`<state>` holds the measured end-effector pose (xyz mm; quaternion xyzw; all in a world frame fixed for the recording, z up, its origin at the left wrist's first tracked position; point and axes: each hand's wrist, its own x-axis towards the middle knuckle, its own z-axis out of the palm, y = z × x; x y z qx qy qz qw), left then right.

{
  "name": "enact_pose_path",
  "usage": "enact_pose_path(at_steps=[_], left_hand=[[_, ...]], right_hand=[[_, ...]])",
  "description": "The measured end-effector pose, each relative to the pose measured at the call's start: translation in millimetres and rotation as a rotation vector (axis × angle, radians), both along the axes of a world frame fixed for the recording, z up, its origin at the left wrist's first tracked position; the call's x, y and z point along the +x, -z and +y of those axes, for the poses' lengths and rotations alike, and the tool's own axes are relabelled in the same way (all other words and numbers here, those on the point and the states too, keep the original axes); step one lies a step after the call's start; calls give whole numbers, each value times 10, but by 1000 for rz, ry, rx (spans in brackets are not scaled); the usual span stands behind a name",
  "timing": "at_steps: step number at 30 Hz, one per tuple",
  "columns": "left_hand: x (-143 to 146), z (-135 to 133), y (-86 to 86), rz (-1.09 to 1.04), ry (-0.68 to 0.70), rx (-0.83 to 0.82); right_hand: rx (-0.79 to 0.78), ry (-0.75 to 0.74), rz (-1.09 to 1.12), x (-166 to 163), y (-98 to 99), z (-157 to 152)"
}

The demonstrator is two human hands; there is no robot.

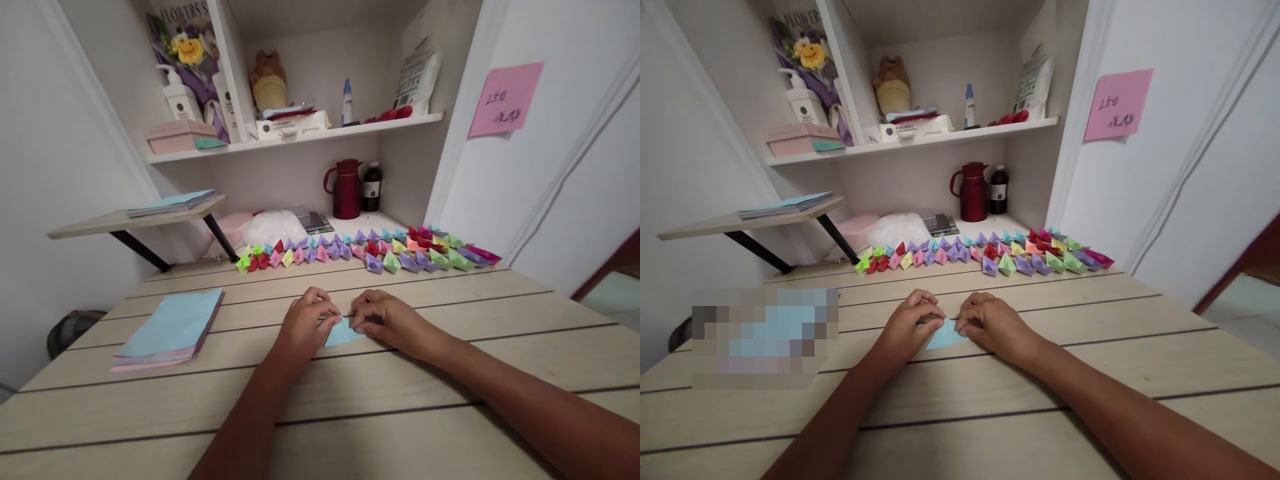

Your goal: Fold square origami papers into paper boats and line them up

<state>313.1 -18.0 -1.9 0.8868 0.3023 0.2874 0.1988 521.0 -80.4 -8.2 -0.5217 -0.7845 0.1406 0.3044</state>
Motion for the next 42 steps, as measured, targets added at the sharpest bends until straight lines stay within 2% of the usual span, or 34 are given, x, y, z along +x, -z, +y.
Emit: enact_pose_path(at_steps=[4,9,13,16,18,22,24,28,34,42], left_hand=[[-36,-15,4,111,54,25],[-71,-25,-7,265,58,-69],[-123,-41,-108,324,105,-160],[-174,-68,-214,371,156,-222],[-194,-83,-273,397,171,-245],[-201,-73,-305,469,195,-257],[-201,-50,-278,480,208,-241],[-204,-6,-193,460,215,-200],[-223,38,-180,378,211,-200],[-265,47,-261,438,232,-247]], right_hand=[[9,-20,-3,10,-14,-6],[-24,-106,22,104,-27,13],[-86,-172,68,188,-34,40],[-98,-170,76,188,-46,33],[-60,-146,34,154,-62,12],[113,-100,-73,44,-109,-47],[167,-134,-81,-8,-129,-73],[167,-219,-108,-85,-133,-101],[216,-150,-233,-150,-84,-87],[165,-95,-166,-168,-83,-76]])
